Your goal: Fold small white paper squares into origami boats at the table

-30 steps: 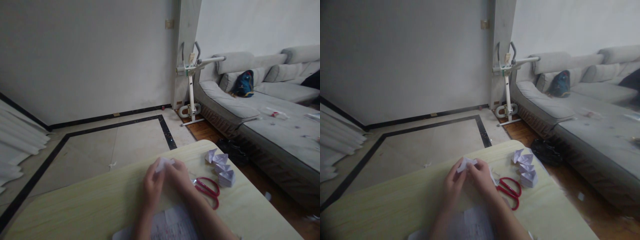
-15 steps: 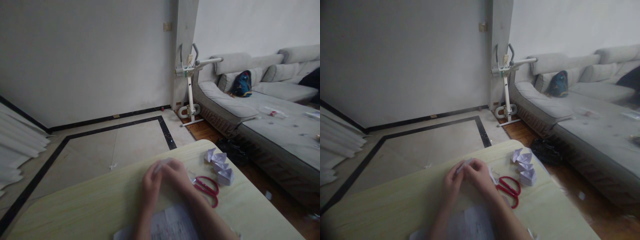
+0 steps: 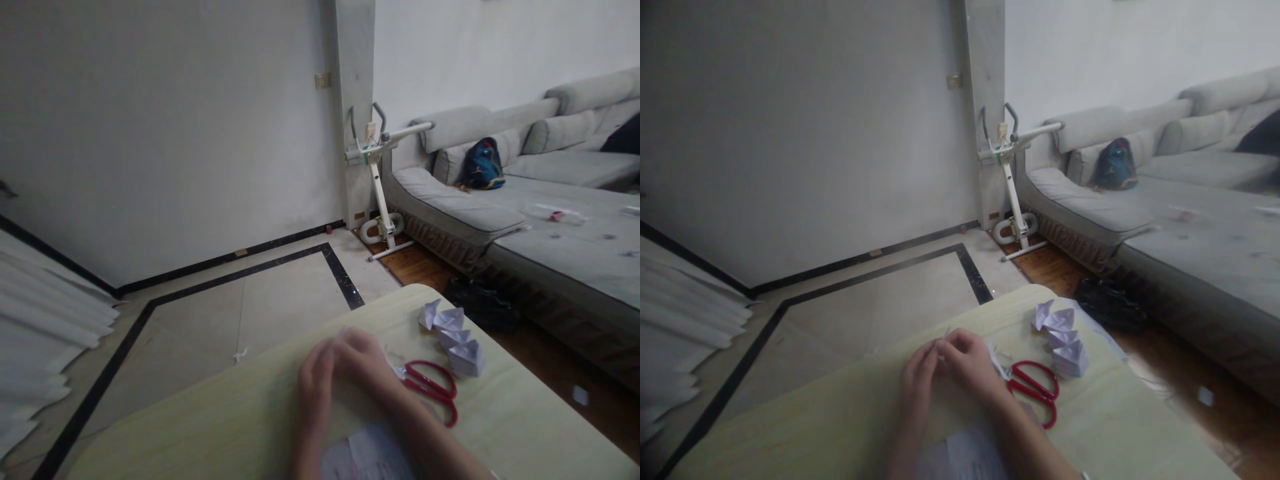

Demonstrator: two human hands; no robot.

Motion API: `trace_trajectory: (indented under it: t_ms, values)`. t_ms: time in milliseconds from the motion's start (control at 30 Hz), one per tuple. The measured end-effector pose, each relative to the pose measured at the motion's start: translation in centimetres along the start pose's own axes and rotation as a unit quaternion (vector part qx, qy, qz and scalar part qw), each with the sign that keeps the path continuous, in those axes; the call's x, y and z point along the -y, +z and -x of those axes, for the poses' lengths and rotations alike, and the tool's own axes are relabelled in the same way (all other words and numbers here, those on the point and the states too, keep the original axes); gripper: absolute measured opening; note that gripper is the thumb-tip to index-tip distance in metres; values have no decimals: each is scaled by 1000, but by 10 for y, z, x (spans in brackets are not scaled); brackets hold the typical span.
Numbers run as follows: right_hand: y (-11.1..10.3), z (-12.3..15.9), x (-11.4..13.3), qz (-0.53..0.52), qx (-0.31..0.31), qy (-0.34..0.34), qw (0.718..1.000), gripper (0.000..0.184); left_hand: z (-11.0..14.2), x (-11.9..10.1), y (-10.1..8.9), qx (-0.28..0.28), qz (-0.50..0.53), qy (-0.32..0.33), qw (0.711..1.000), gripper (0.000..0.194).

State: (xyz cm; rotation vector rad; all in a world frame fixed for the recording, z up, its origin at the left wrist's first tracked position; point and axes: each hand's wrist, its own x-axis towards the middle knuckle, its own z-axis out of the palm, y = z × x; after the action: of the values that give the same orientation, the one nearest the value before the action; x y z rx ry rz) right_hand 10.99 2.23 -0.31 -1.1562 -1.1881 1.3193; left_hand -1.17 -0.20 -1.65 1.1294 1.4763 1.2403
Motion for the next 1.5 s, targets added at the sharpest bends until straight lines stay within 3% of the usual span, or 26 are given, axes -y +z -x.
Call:
trace_trajectory:
  t_ms: [633, 1000, 1500]
  values:
    - [1, 0, -1, -14, 20, -12, 1000, 15, -4, 10, 1, 26, 10, 33, 999, 55]
    - [0, 1, -3, -53, 46, -15, 997, 23, -5, 2, -3, 18, 33, -4, 999, 55]
    - [0, -1, -2, 10, 10, -13, 1000, 27, -6, -1, 0, -17, 38, -21, 999, 52]
